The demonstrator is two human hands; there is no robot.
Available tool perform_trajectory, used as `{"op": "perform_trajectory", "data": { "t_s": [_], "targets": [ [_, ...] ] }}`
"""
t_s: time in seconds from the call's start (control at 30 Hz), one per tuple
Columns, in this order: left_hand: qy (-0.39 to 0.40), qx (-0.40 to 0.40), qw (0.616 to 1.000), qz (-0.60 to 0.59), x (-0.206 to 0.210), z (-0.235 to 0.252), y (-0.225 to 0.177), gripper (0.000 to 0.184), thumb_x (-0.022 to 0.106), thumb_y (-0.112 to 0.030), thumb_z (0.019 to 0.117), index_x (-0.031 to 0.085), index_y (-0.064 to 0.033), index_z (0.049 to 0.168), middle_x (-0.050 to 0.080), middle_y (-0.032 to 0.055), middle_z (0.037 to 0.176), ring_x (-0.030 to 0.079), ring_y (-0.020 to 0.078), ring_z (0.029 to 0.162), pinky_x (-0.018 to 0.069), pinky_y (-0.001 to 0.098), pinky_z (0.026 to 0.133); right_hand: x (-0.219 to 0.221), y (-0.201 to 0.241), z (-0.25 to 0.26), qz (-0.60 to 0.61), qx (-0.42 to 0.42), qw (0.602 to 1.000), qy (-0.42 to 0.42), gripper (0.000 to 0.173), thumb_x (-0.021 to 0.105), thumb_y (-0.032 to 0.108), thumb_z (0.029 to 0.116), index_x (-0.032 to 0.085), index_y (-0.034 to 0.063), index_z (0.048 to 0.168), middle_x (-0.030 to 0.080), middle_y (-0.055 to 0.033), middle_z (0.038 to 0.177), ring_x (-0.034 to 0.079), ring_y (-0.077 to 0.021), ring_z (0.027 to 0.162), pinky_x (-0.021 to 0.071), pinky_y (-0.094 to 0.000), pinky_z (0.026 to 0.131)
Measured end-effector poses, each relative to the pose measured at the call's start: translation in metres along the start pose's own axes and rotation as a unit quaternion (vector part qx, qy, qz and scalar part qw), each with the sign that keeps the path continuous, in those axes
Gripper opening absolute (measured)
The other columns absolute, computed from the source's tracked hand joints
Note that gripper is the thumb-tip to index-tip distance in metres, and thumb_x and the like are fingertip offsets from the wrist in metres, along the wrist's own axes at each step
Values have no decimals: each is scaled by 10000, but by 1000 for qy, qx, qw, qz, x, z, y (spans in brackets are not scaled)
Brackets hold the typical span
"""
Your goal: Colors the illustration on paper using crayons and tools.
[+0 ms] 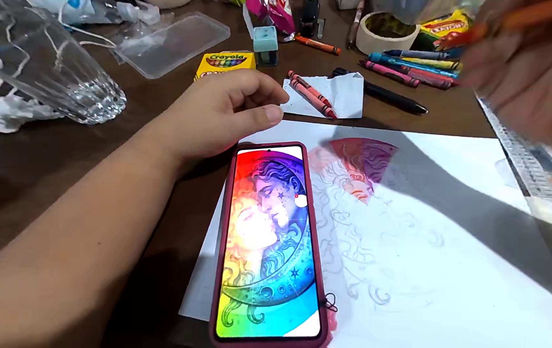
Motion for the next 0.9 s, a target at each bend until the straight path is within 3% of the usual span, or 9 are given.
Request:
{"op": "perform_trajectory", "data": {
  "t_s": [0.07, 0.2, 0.27, 0.37, 0.47, 0.73, 0.9],
  "targets": [
    [1, -8, 1000, -5, 0, 0, 0, 341, 582, -360, 984, 654, -115, 1210, 677, -78, 1043, 657, -5, 954, 567, 208, 862, 30, -17, -20, -5, 35, 999, -6, 133, 560, 133, 1015, 593, 233, 933, 680, 81, 848, 672, -42, 786, 600, -225, 750],
    [1, -29, 999, -19, 1, 0, -1, 306, 579, -352, 990, 652, -131, 1188, 678, -97, 1003, 670, -6, 933, 576, 197, 848, 56, -43, -45, -6, 84, 996, 8, 194, 688, 62, 913, 547, 195, 910, 683, 42, 859, 663, -39, 669, 589, -189, 582],
    [1, -37, 999, -27, 1, -1, -1, 263, 564, -327, 1004, 652, -145, 1172, 680, -103, 991, 673, -9, 925, 576, 187, 839, 60, -46, -48, -15, 80, 997, 19, 209, 736, 60, 879, 563, 176, 880, 673, 28, 858, 657, -44, 652, 591, -188, 568],
    [0, -34, 999, -38, 0, 0, -1, 243, 548, -323, 1018, 659, -157, 1156, 682, -98, 990, 679, 5, 926, 584, 203, 839, 61, -42, -50, -95, 43, 994, -16, 237, 748, 48, 814, 559, 192, 818, 613, 75, 708, 610, -21, 556, 570, -178, 503],
    [-2, -22, 999, -26, 0, 0, -1, 249, 527, -330, 1027, 669, -162, 1145, 681, -114, 969, 674, -10, 909, 582, 191, 825, 58, -39, -53, -137, 25, 989, -50, 254, 752, 53, 788, 554, 212, 793, 583, 101, 685, 591, -4, 550, 559, -168, 488],
    [-1, -25, 999, -41, -1, 1, 3, 249, 517, -348, 1036, 664, -177, 1139, 693, -114, 989, 689, 12, 926, 596, 214, 835, 56, -37, -53, -167, 27, 983, -72, 268, 738, 43, 804, 532, 213, 785, 572, 109, 677, 584, 5, 538, 555, -159, 478],
    [-7, -18, 999, -39, -1, 1, 1, 236, 519, -319, 1033, 666, -160, 1127, 689, -118, 972, 686, 5, 912, 595, 208, 831, 46, -40, -49, -79, 44, 995, -50, 282, 721, 16, 863, 511, 196, 916, 647, 83, 759, 592, 9, 540, 530, -131, 477]
  ]
}}
Point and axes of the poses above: each hand's wrist, its own z-axis towards the middle knuckle, its own x-axis out of the palm, y = z × x, the point moved 8 cm from there along z, towards the middle knuckle
